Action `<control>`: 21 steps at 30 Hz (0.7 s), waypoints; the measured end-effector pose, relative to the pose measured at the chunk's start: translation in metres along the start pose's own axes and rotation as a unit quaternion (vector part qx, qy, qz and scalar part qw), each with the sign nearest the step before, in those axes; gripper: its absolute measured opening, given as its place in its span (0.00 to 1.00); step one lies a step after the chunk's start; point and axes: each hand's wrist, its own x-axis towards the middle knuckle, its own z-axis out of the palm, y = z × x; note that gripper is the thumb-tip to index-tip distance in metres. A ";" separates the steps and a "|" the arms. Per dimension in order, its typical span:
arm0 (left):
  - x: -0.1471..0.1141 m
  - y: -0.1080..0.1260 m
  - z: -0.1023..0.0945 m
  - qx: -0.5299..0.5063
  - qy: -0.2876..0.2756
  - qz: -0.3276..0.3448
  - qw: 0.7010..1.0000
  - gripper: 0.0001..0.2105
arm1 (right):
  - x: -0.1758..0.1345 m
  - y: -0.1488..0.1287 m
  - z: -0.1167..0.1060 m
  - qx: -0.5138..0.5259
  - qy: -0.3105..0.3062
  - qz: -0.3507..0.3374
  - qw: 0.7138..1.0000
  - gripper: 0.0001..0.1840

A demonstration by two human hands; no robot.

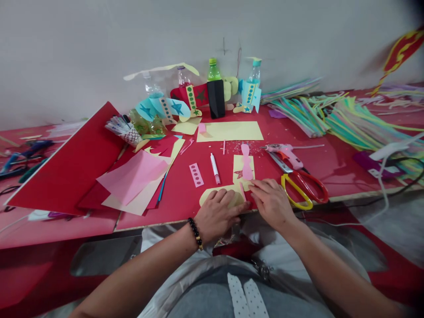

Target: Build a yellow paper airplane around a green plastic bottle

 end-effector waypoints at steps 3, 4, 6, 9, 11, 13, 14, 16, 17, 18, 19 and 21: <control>-0.004 -0.002 0.004 -0.001 0.013 -0.001 1.000 0.26 | -0.003 -0.001 0.001 -0.067 -0.016 -0.017 0.997 0.18; -0.006 -0.003 0.006 -0.002 0.017 -0.002 1.000 0.26 | -0.001 0.000 0.002 -0.075 -0.024 -0.021 0.997 0.18; -0.009 -0.003 0.008 -0.005 0.018 -0.002 1.000 0.25 | 0.009 0.002 0.005 -0.075 -0.036 -0.030 0.996 0.19; -0.013 -0.004 0.008 -0.009 0.012 -0.005 1.000 0.23 | 0.032 0.005 0.012 -0.065 -0.038 -0.035 0.997 0.20; -0.013 -0.005 0.007 -0.010 0.006 0.000 1.000 0.23 | 0.047 0.007 0.015 -0.057 -0.027 -0.034 0.997 0.19; -0.014 -0.005 0.006 -0.010 0.001 0.006 1.000 0.24 | 0.057 0.013 0.012 -0.047 -0.012 -0.032 0.998 0.19; -0.014 -0.006 0.006 -0.009 0.000 0.007 1.000 0.25 | 0.059 0.017 0.009 -0.042 -0.002 -0.027 0.999 0.18; -0.014 -0.006 0.007 -0.004 0.003 0.007 1.000 0.25 | 0.055 0.032 -0.003 -0.038 0.031 -0.002 0.999 0.17; -0.014 -0.006 0.007 0.000 0.006 0.006 1.000 0.25 | 0.049 0.042 -0.011 -0.041 0.053 0.020 0.998 0.17; -0.013 -0.006 0.008 0.003 0.009 0.005 1.000 0.25 | 0.041 0.052 -0.019 -0.048 0.076 0.047 0.995 0.17; -0.013 -0.006 0.009 0.006 0.013 0.005 1.000 0.25 | 0.032 0.063 -0.027 -0.057 0.096 0.075 0.991 0.17; -0.013 -0.006 0.011 0.008 0.016 0.004 1.000 0.25 | 0.013 0.084 -0.040 -0.075 0.121 0.122 0.982 0.16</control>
